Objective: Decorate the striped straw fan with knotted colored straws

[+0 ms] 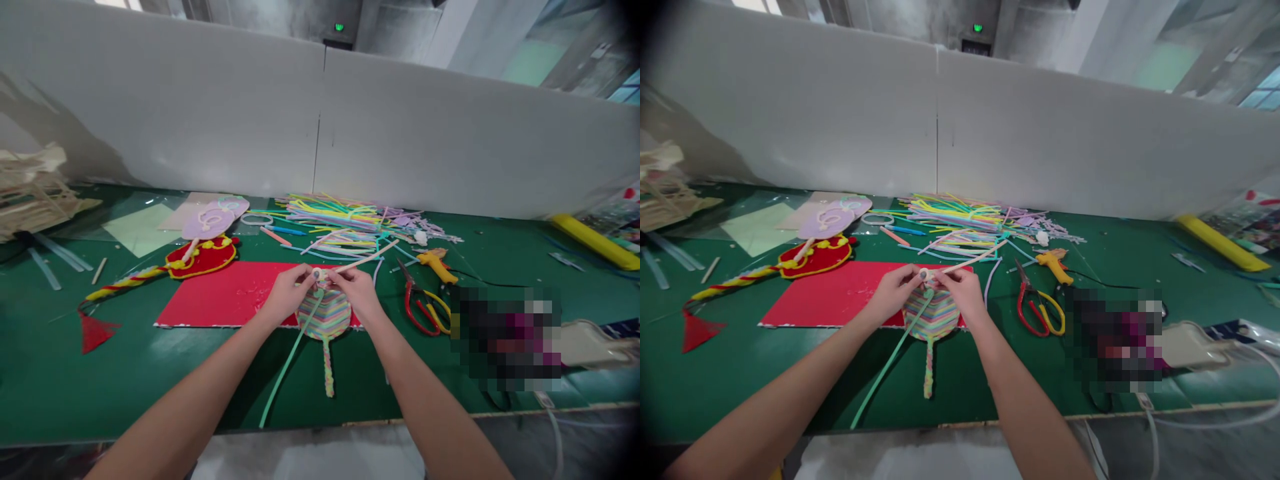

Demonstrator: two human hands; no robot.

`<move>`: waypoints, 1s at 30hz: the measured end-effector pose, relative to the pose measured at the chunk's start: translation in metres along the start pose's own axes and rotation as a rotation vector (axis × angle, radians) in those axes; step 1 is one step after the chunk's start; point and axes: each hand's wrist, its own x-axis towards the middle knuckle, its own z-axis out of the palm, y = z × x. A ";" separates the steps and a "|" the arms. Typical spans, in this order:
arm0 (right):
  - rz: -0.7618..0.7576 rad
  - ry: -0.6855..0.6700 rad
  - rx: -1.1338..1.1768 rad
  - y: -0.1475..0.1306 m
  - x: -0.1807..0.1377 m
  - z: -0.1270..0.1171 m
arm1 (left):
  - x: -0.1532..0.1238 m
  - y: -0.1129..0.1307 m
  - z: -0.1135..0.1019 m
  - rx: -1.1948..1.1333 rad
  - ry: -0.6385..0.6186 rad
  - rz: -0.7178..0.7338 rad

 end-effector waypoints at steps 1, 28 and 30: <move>-0.006 0.000 -0.018 -0.001 0.000 -0.001 | 0.000 0.001 -0.001 0.031 -0.019 0.006; -0.130 0.003 -0.112 0.003 -0.003 0.004 | 0.000 0.001 0.007 -0.210 -0.017 -0.086; -0.117 -0.006 -0.093 0.004 -0.003 0.004 | 0.000 0.002 0.007 -0.208 0.008 -0.108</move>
